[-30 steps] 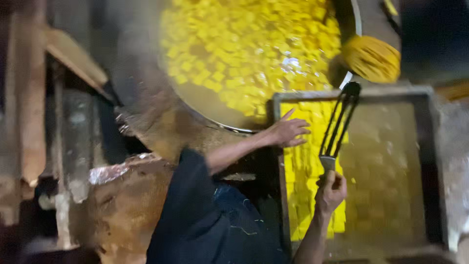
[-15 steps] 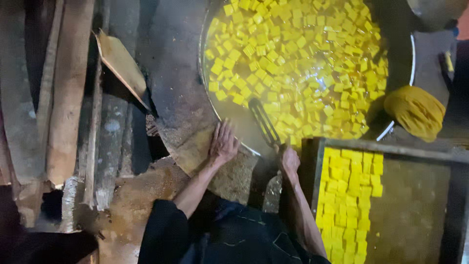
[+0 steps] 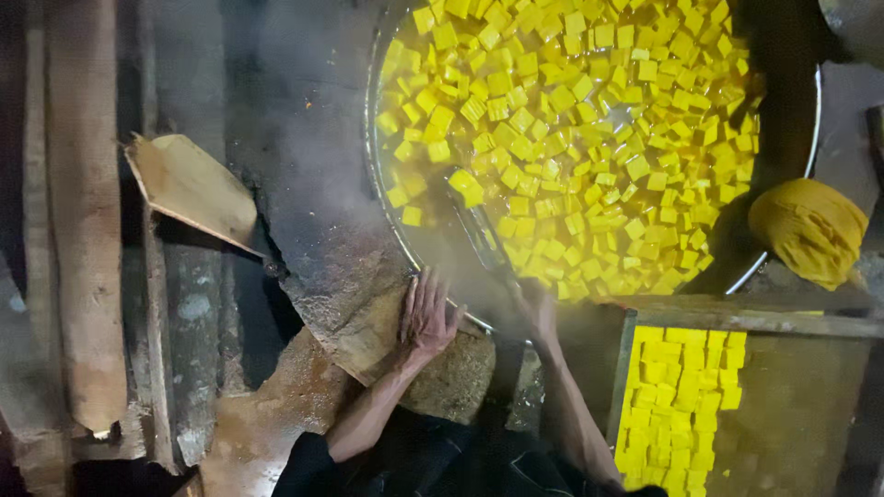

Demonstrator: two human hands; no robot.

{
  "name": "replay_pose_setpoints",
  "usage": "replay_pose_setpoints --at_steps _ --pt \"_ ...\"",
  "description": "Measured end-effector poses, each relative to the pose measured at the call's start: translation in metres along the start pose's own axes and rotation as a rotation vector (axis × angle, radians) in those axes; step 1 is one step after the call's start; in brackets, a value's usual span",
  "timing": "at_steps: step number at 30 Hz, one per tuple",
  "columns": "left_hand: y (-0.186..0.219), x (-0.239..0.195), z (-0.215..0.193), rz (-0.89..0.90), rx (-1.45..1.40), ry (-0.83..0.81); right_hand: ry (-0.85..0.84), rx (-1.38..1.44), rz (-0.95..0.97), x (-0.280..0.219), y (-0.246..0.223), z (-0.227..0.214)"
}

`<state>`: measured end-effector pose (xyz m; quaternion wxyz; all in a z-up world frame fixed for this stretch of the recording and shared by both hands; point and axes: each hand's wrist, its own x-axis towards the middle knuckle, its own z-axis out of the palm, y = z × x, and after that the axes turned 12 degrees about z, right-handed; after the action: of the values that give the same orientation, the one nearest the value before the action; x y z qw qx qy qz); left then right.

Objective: The person uses a slotted metal scoop to lift yellow tofu cubes from a large steaming pot and places them into a rectangular woven tray. The person repeats this scooping and arranging process throughout the clip.

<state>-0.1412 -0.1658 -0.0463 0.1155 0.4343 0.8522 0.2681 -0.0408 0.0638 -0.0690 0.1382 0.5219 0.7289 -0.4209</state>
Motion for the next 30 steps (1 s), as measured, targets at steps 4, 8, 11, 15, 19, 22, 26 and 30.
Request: replay_pose_setpoints --at_steps 4,8,11,15,19,22,26,30 --pt "0.005 0.001 -0.001 -0.022 -0.027 -0.01 0.074 0.049 -0.027 -0.027 0.036 -0.012" --pt "0.001 0.005 -0.003 0.019 0.04 -0.033 0.092 0.057 -0.001 -0.012 0.039 0.009" --pt "0.003 0.005 -0.002 -0.044 0.05 -0.075 0.135 0.159 0.243 0.019 0.01 0.042" --pt "0.002 0.004 0.002 -0.022 0.029 -0.015 0.143 0.353 -0.041 0.051 -0.044 0.073" --pt "-0.001 0.003 0.009 -0.022 0.044 -0.038 0.138 0.338 -0.086 0.054 -0.071 0.071" --pt "-0.002 -0.002 0.014 -0.028 0.039 -0.071 0.013 0.456 0.329 0.055 -0.066 0.062" --pt "-0.009 0.001 0.018 -0.017 0.034 -0.078 0.203 0.171 0.035 0.086 -0.063 0.062" --pt "-0.007 -0.001 0.018 -0.014 0.02 -0.052 0.295 0.308 -0.089 0.101 -0.066 0.062"
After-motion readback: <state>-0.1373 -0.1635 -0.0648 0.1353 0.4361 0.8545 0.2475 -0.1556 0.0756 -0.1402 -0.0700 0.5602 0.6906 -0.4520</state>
